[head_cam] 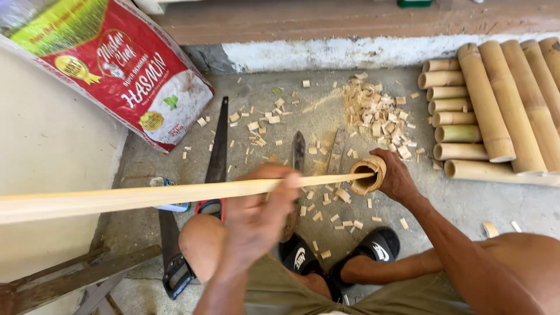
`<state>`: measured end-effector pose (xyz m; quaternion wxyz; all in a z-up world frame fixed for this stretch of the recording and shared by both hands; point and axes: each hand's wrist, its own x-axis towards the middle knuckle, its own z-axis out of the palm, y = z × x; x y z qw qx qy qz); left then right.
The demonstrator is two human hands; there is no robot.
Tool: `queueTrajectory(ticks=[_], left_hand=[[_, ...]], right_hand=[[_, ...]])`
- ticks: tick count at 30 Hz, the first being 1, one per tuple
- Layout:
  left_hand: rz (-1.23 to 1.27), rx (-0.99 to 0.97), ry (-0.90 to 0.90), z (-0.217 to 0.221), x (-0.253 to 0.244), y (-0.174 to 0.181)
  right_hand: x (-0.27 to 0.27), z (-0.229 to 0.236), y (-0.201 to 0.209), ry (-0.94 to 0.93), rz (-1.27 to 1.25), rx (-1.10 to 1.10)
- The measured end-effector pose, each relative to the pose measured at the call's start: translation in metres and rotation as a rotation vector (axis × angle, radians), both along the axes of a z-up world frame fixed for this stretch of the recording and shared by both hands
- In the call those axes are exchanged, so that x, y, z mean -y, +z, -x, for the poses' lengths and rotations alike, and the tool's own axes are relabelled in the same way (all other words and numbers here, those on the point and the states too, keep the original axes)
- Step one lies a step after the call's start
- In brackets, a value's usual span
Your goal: The recorder is shown applying some kind of green substance to a thin bamboo rod and then sliding it inside a hollow bamboo tube, as part of a manufacturing process.
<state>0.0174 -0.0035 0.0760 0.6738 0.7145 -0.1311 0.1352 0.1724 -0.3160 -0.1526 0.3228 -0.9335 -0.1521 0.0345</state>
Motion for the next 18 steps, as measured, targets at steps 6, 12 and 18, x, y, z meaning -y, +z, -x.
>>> queueTrajectory(ticks=[6, 12, 18], left_hand=[[0.342, 0.224, 0.330, 0.041, -0.074, 0.046], [0.405, 0.355, 0.719, 0.074, -0.102, 0.041], [0.345, 0.307, 0.992, 0.108, -0.135, 0.010]], right_hand=[[0.005, -0.013, -0.022, 0.036, -0.150, 0.134], [0.015, -0.023, -0.010, -0.224, -0.077, -0.040], [0.067, -0.043, 0.017, -0.561, -0.378, -0.033]])
